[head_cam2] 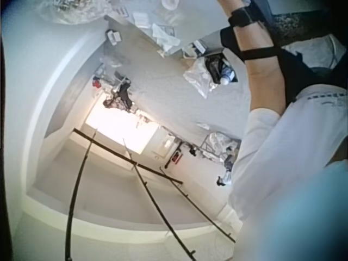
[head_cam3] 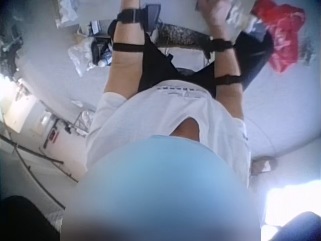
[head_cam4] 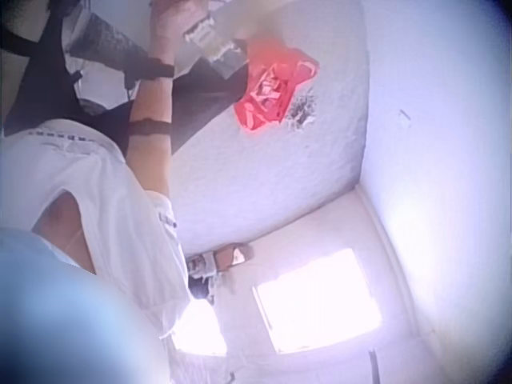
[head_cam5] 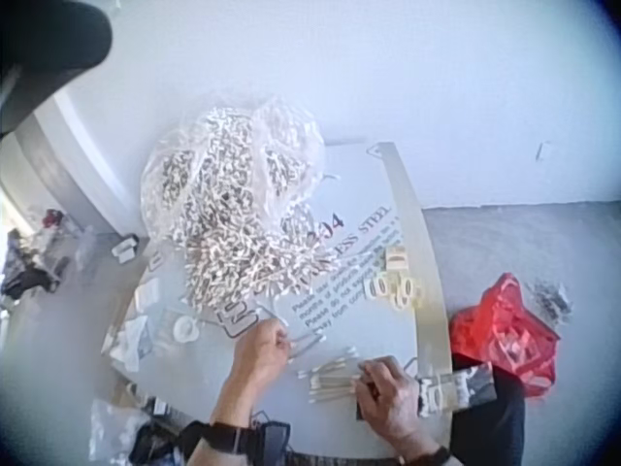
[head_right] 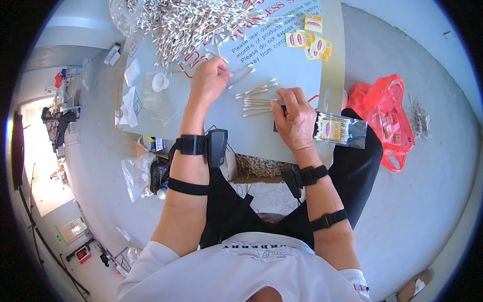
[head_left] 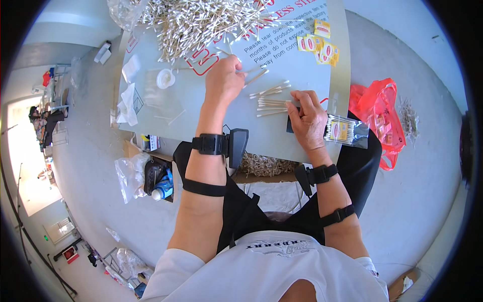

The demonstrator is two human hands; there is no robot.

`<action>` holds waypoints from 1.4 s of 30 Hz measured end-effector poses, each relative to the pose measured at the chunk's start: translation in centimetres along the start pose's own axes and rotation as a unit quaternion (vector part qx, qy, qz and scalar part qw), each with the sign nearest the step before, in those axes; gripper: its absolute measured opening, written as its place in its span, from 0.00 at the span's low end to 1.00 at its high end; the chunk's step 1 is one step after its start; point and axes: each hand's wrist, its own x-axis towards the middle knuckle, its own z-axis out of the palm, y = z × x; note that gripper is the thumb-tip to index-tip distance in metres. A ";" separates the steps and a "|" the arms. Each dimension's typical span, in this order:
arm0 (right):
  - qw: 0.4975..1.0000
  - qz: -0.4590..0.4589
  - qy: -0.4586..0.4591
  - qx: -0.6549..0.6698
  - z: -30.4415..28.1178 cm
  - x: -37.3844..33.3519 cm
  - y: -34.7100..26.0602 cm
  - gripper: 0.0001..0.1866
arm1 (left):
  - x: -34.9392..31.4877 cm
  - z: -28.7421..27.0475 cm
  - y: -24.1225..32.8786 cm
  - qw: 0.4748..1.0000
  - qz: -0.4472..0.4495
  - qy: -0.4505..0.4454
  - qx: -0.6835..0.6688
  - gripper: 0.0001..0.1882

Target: Bundling medical/hygiene swabs and applying adhesive labels or bands to the bundles.

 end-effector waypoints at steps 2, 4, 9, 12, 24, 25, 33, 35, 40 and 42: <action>1.000 0.003 0.000 0.001 0.0 0.0 -0.1 0.10 | -0.6 0.4 -0.4 1.000 0.012 -0.008 -0.008 0.04; 1.000 0.005 -0.001 0.002 0.0 0.0 -0.1 0.10 | -1.4 0.8 -0.6 0.999 0.024 -0.015 -0.016 0.04; 1.000 0.005 -0.001 0.000 0.0 0.1 -0.3 0.10 | -3.1 2.3 -0.6 0.996 0.083 -0.017 -0.031 0.03; 1.000 0.010 -0.004 -0.005 -0.1 0.0 -0.2 0.10 | -3.1 2.3 0.0 0.995 0.071 -0.028 -0.060 0.03; 1.000 0.001 0.000 0.014 0.2 0.0 -0.3 0.10 | -1.3 1.7 -0.6 0.987 0.153 0.004 0.059 0.04; 1.000 0.001 0.000 0.014 0.2 0.0 -0.3 0.10 | -1.3 1.8 -0.6 0.986 0.153 0.005 0.058 0.04; 1.000 0.005 0.010 0.005 0.0 -0.2 0.4 0.09 | -4.9 -2.1 -1.5 0.958 0.096 -0.256 -0.087 0.03; 1.000 -0.001 0.013 0.008 0.2 -0.2 0.3 0.09 | -6.0 -2.7 -1.5 0.956 0.118 -0.243 -0.115 0.03; 1.000 0.000 0.005 0.005 0.2 -0.1 -0.2 0.09 | -1.9 -1.9 -3.3 0.989 0.107 0.023 -0.101 0.03; 1.000 0.011 -0.003 0.004 0.2 -0.1 -0.1 0.09 | 0.9 -1.5 -3.8 0.969 0.175 0.171 0.038 0.03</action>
